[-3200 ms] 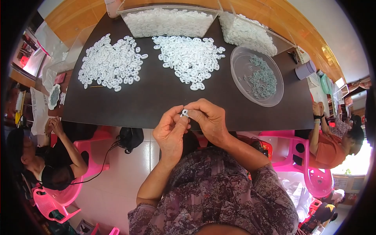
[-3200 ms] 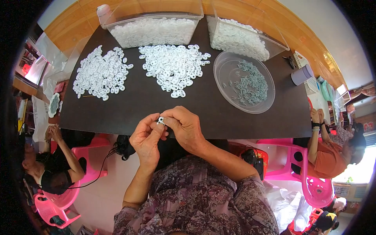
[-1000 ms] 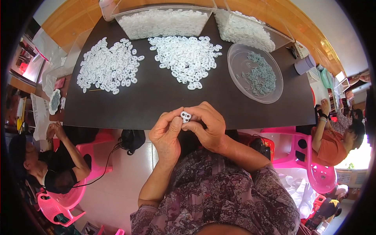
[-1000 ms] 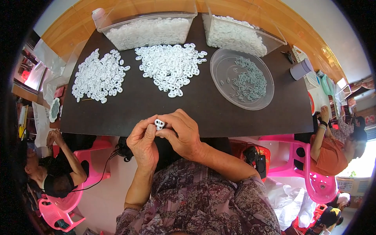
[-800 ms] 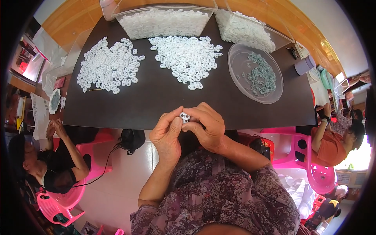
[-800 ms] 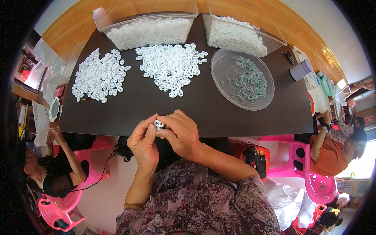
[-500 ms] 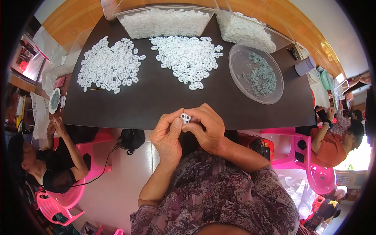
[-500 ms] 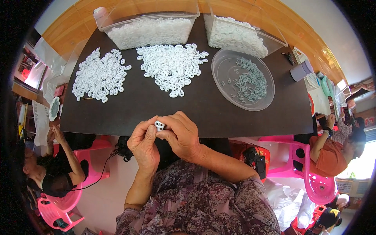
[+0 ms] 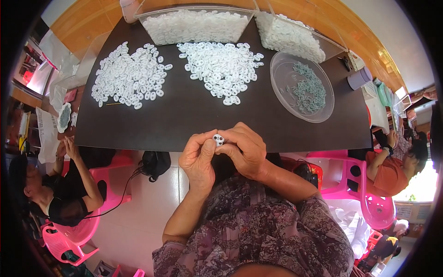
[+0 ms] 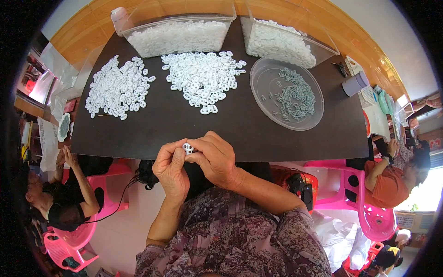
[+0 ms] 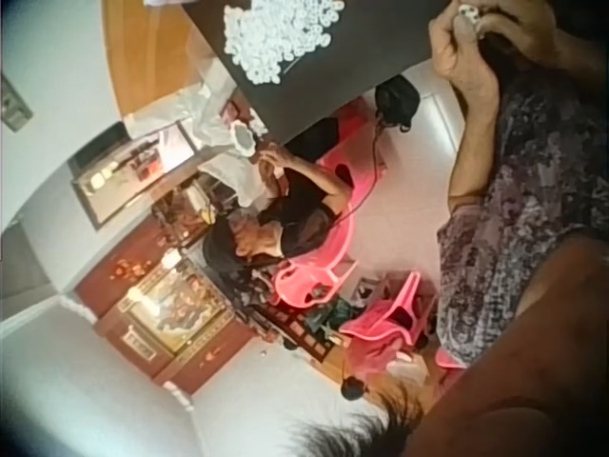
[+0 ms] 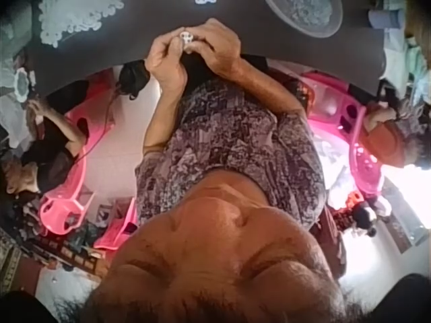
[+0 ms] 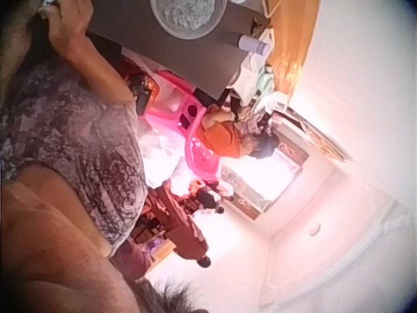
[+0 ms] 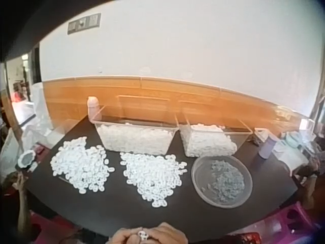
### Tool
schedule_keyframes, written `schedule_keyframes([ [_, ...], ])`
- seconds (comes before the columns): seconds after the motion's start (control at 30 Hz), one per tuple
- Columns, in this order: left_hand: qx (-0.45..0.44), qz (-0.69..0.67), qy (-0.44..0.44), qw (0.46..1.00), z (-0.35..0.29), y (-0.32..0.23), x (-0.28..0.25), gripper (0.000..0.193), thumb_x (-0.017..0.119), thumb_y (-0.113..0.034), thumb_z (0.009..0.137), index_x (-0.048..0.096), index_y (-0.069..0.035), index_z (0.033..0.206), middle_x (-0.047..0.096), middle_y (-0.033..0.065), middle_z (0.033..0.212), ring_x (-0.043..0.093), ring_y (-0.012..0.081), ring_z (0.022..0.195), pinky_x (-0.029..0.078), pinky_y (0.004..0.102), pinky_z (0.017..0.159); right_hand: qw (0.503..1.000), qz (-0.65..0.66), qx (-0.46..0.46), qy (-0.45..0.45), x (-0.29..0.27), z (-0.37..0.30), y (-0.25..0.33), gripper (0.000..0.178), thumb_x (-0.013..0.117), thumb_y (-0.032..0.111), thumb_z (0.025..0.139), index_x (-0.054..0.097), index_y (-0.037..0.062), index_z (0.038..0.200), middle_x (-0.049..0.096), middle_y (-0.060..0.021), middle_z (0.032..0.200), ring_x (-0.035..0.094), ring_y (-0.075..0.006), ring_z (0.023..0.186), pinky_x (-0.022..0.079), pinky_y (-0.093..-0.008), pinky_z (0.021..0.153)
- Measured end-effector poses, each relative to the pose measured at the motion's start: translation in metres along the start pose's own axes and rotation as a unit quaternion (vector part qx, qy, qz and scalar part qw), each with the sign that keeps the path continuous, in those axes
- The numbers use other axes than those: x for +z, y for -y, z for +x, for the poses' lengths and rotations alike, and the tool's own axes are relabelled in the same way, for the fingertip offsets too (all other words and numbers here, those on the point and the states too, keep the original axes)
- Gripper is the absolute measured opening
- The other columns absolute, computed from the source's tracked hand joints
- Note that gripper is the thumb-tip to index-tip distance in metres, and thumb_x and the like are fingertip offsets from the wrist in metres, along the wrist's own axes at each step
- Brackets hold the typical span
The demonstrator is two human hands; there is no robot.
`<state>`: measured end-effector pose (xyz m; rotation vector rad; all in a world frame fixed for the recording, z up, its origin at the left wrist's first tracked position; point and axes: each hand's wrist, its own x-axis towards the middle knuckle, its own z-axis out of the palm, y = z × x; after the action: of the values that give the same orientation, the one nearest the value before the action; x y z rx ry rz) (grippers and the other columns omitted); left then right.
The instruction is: The person is manually assembling small white plastic components by inserting smaller grey parts into them.
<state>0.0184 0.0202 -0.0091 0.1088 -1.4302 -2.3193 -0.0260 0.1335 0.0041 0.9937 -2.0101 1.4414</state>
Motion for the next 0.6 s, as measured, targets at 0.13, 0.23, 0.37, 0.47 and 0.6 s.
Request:
schedule_keyframes([
  [0.13, -0.017, -0.029, 0.019, 0.999, -0.0016, 0.0032, -0.0037, 0.019, 0.06, -0.014, 0.089, 0.062, 0.003, 0.098, 0.057, 0.0036, 0.082, 0.051, 0.0077, 0.065, 0.043, 0.0191, 0.059, 1.0, 0.004, -0.012, -0.005, 0.0016, -0.0022, -0.0028, 0.031, 0.069, -0.004, 0.067, 0.06, -0.0035, 0.096, 0.061, -0.0096, 0.077, 0.053, -0.0206, 0.06, 0.043, -0.03, 0.052],
  [0.23, -0.011, -0.018, 0.019, 1.0, -0.0008, 0.0054, -0.004, 0.019, 0.06, -0.014, 0.09, 0.061, 0.003, 0.096, 0.057, 0.0036, 0.08, 0.049, 0.0071, 0.06, 0.04, 0.0188, 0.054, 1.0, 0.012, 0.0, -0.005, 0.0024, -0.0045, -0.0037, 0.029, 0.068, -0.004, 0.067, 0.06, -0.0036, 0.096, 0.061, -0.0097, 0.077, 0.053, -0.0204, 0.059, 0.043, -0.0297, 0.052],
  [0.37, -0.005, -0.021, 0.013, 1.0, -0.0014, 0.0073, -0.0037, 0.019, 0.059, -0.015, 0.09, 0.06, 0.003, 0.095, 0.057, 0.0036, 0.08, 0.048, 0.0068, 0.06, 0.04, 0.0187, 0.054, 1.0, 0.016, 0.003, -0.002, 0.003, -0.0051, -0.004, 0.027, 0.067, -0.004, 0.069, 0.06, -0.003, 0.096, 0.061, -0.009, 0.076, 0.053, -0.0202, 0.059, 0.043, -0.03, 0.052],
  [0.47, -0.02, -0.018, 0.004, 1.0, -0.0004, 0.0076, -0.0035, 0.019, 0.059, -0.015, 0.09, 0.06, 0.003, 0.095, 0.058, 0.0041, 0.08, 0.049, 0.0069, 0.061, 0.04, 0.0189, 0.054, 1.0, 0.012, 0.025, 0.008, 0.0035, -0.005, -0.0024, 0.027, 0.066, -0.003, 0.07, 0.06, -0.002, 0.097, 0.06, -0.0081, 0.075, 0.052, -0.0201, 0.06, 0.042, -0.0299, 0.054],
  [0.6, -0.031, -0.032, -0.009, 0.999, 0.0006, 0.0037, -0.0042, 0.019, 0.059, -0.014, 0.09, 0.06, 0.004, 0.097, 0.06, 0.0052, 0.081, 0.05, 0.0075, 0.062, 0.042, 0.019, 0.057, 0.997, 0.03, 0.068, 0.027, 0.0041, -0.003, 0.0041, 0.028, 0.066, -0.002, 0.072, 0.06, -0.0007, 0.1, 0.058, -0.0073, 0.074, 0.052, -0.0199, 0.062, 0.042, -0.0295, 0.055],
])
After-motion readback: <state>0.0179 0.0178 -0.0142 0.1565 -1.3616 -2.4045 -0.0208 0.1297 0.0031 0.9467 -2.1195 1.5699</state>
